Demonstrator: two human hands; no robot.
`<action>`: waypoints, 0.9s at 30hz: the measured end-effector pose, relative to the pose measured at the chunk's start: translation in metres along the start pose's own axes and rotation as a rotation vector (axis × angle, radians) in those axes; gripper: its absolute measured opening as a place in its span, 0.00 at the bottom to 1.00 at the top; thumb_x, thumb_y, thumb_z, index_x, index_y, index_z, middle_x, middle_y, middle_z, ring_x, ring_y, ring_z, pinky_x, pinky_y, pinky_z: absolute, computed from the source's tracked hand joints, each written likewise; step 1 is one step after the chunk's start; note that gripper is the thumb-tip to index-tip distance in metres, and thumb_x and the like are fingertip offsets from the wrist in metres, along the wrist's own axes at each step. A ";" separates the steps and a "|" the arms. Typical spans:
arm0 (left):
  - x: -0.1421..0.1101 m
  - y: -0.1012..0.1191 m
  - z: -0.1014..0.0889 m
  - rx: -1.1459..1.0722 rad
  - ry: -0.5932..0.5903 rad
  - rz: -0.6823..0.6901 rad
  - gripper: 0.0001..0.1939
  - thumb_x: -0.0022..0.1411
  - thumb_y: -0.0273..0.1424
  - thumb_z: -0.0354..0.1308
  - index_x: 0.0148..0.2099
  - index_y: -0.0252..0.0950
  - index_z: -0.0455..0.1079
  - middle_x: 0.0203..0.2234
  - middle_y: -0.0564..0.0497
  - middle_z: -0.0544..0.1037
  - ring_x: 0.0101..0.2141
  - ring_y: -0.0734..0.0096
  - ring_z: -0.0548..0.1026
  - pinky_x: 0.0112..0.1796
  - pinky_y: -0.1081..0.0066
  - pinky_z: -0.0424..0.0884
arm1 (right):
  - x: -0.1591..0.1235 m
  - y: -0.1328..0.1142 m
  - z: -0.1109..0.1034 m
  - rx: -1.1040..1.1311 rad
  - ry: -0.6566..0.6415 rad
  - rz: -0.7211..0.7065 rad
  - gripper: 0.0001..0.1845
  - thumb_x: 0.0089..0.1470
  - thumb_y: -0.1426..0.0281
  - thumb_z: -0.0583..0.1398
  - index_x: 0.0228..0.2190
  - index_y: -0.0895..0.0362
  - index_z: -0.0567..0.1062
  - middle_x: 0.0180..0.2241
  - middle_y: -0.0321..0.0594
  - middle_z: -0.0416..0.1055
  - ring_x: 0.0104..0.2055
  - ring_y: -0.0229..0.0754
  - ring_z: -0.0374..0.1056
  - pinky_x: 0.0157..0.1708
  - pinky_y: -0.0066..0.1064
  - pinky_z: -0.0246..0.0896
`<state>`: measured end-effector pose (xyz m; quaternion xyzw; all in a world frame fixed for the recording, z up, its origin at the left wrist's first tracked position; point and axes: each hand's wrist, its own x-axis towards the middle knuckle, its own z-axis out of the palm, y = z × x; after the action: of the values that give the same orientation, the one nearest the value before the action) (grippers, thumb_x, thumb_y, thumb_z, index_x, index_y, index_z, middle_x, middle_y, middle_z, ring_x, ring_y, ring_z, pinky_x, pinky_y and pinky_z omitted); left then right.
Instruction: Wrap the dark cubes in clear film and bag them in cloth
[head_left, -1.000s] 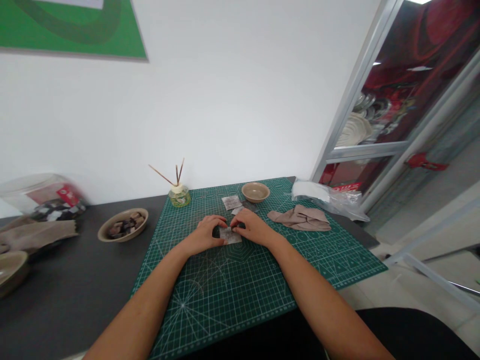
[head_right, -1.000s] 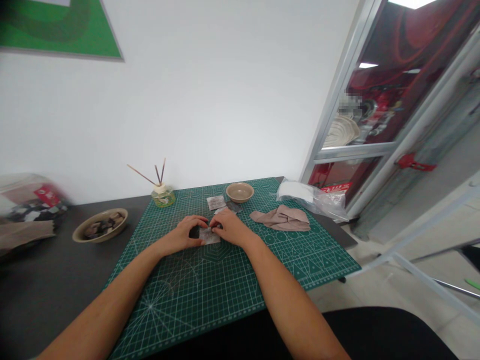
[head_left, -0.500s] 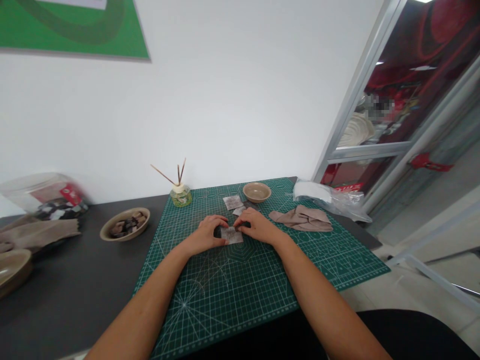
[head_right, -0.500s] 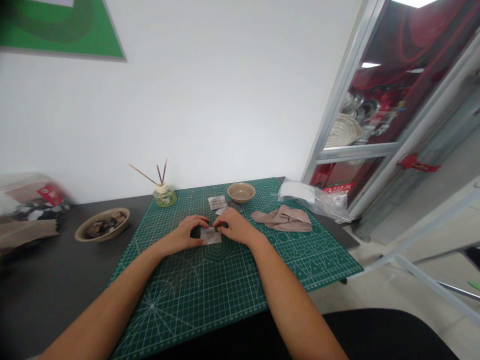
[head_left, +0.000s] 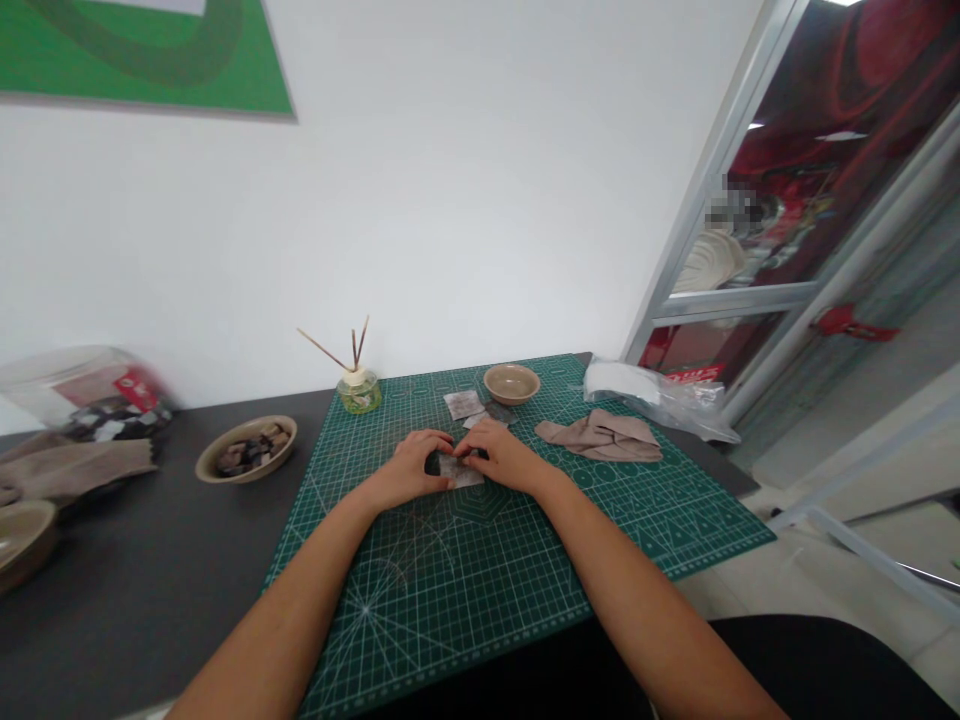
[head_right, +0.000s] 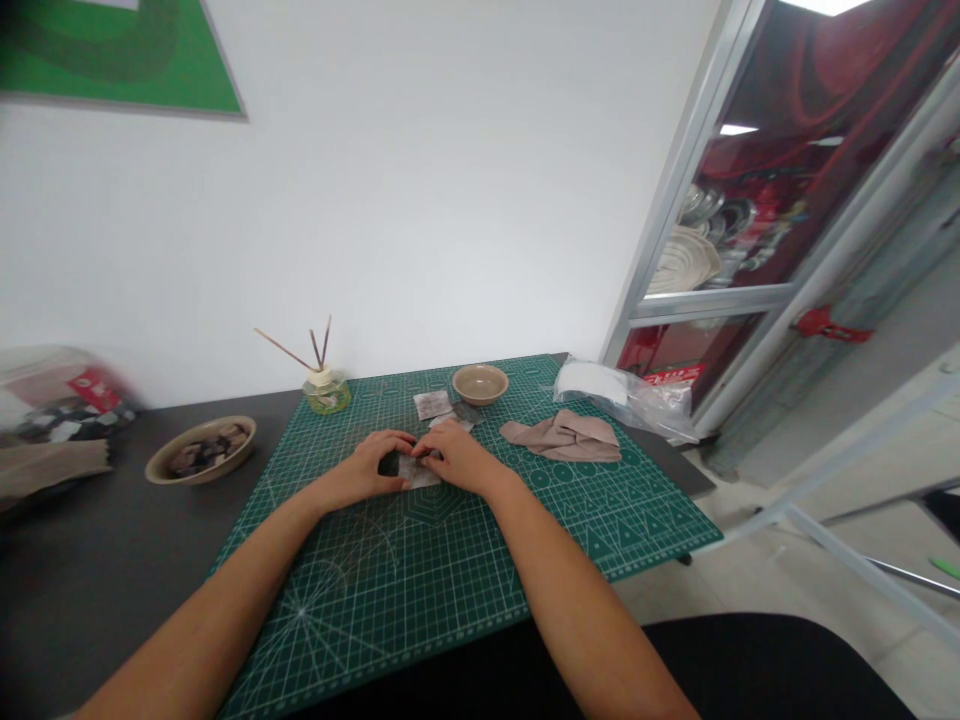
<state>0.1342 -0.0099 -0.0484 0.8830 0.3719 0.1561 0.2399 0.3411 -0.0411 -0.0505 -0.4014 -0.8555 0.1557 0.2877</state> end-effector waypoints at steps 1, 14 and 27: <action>0.000 0.000 0.000 0.000 0.004 0.001 0.19 0.49 0.33 0.65 0.46 0.42 0.70 0.53 0.49 0.71 0.56 0.55 0.64 0.57 0.54 0.58 | 0.001 0.000 0.001 -0.005 -0.002 -0.006 0.09 0.52 0.81 0.61 0.34 0.57 0.77 0.32 0.39 0.73 0.40 0.41 0.64 0.45 0.36 0.56; -0.001 0.005 -0.002 -0.018 -0.011 -0.032 0.19 0.48 0.31 0.65 0.45 0.40 0.70 0.53 0.47 0.70 0.57 0.54 0.63 0.58 0.54 0.56 | -0.002 -0.004 -0.003 -0.020 0.028 0.060 0.07 0.49 0.80 0.63 0.32 0.59 0.76 0.32 0.39 0.72 0.40 0.42 0.64 0.42 0.34 0.58; 0.000 -0.002 0.000 -0.004 -0.009 0.004 0.18 0.49 0.31 0.66 0.44 0.40 0.70 0.53 0.48 0.70 0.56 0.55 0.64 0.57 0.55 0.57 | -0.005 0.012 -0.005 -0.119 0.210 0.126 0.09 0.53 0.79 0.60 0.36 0.60 0.77 0.36 0.44 0.73 0.43 0.45 0.62 0.47 0.39 0.56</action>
<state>0.1333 -0.0091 -0.0495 0.8841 0.3687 0.1532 0.2429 0.3536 -0.0374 -0.0541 -0.4848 -0.8015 0.0797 0.3409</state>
